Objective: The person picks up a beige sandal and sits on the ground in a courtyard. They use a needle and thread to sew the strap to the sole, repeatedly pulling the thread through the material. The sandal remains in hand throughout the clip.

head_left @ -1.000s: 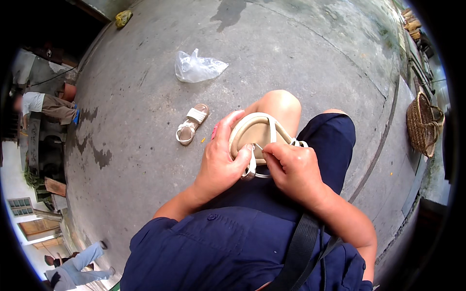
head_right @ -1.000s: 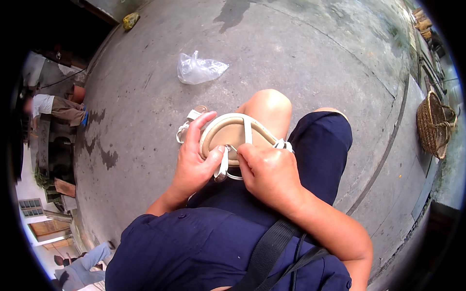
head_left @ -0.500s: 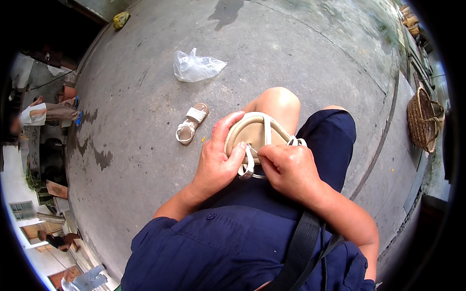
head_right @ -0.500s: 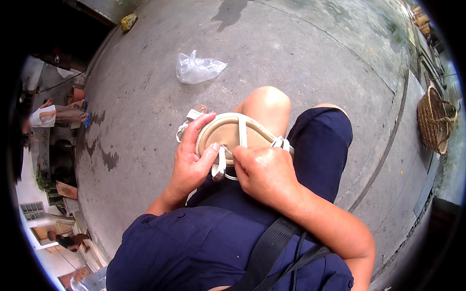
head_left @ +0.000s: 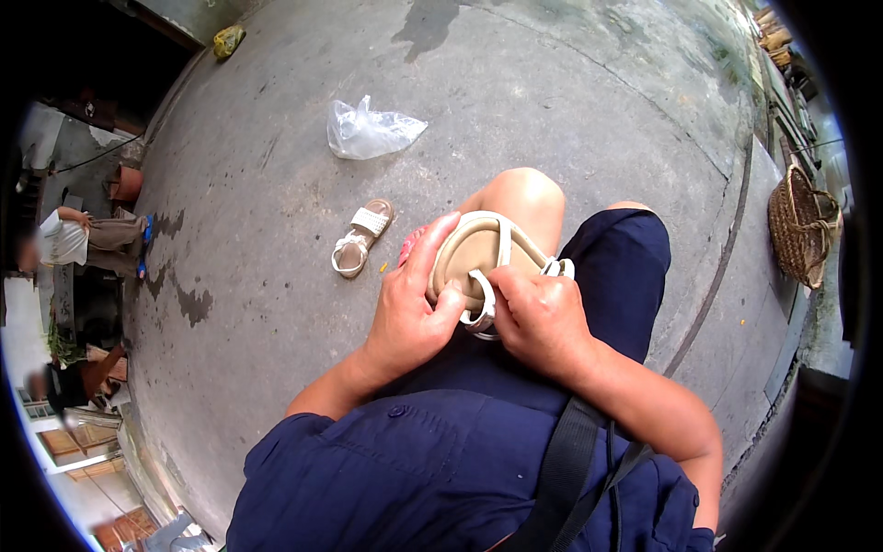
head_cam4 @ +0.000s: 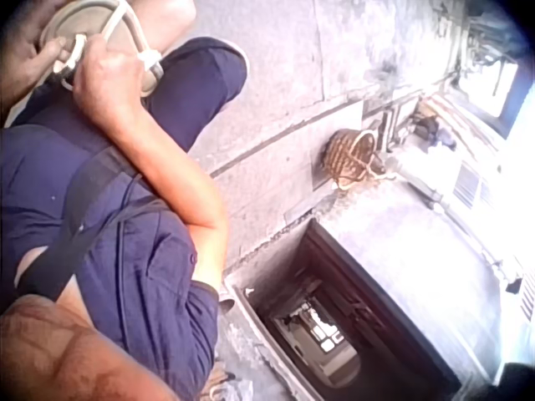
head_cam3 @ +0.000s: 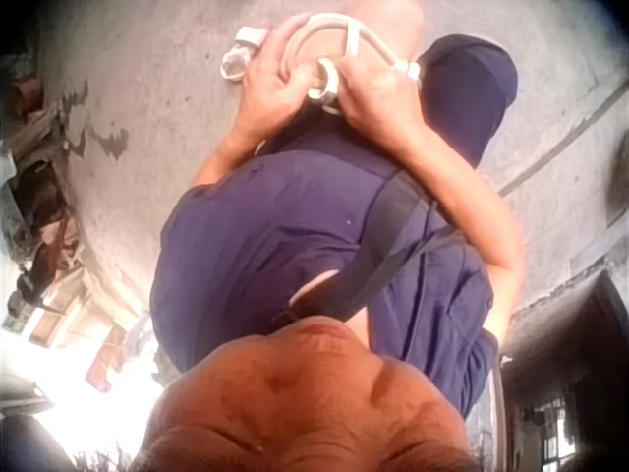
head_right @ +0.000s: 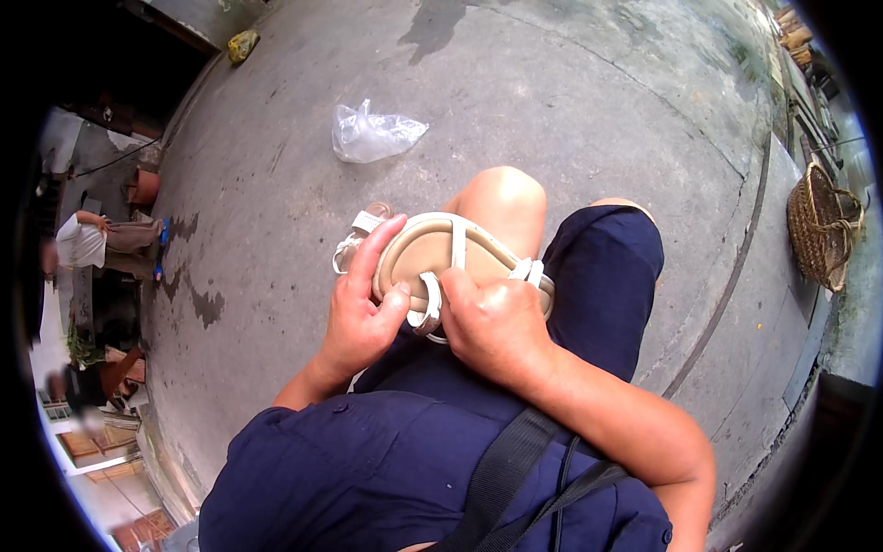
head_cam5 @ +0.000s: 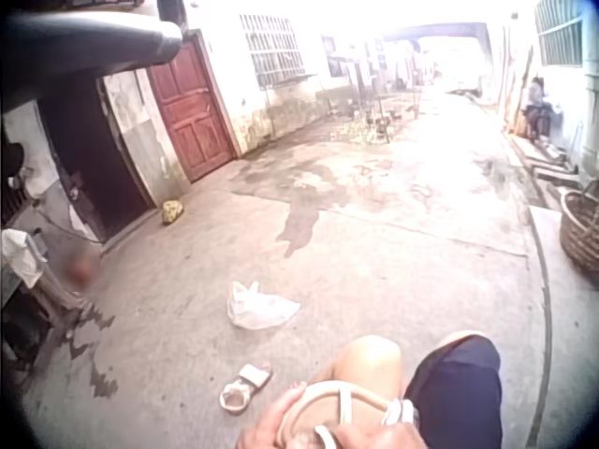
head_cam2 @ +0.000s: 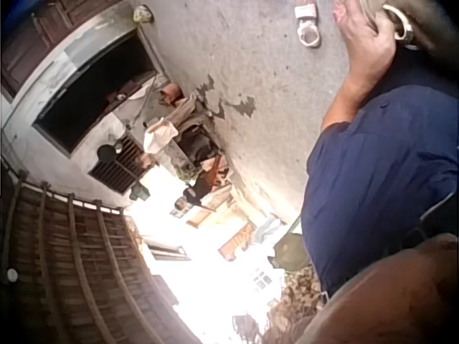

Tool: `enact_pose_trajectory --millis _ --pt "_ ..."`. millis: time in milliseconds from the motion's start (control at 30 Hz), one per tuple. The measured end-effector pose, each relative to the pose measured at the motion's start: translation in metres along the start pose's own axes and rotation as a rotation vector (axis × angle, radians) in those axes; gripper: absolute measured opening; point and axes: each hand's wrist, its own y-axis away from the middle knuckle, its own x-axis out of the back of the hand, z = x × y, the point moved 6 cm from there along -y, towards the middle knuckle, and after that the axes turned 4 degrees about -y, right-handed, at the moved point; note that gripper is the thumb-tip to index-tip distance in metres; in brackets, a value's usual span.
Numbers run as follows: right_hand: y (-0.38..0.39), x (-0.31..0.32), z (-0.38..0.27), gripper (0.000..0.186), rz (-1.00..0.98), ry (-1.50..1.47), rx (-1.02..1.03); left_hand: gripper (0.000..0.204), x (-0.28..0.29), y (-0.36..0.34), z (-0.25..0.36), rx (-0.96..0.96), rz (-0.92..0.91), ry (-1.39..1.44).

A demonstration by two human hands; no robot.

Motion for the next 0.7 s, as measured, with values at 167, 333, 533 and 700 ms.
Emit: enact_pose_trajectory --millis 167,333,533,700 --pt "0.000 -0.001 0.000 0.007 -0.027 -0.095 -0.008 0.056 0.000 0.004 0.004 -0.064 -0.023 -0.041" --pt "0.000 -0.003 0.006 0.005 -0.064 -0.153 -0.110 0.058 -0.003 0.006 -0.002 -0.046 -0.002 -0.039" --pt "-0.001 0.011 0.006 0.005 -0.100 -0.217 -0.189 0.057 -0.007 0.006 -0.002 -0.102 0.005 0.021" --pt "-0.001 0.013 0.007 0.004 -0.079 -0.228 -0.191 0.055 -0.007 0.007 -0.005 -0.082 0.013 0.026"
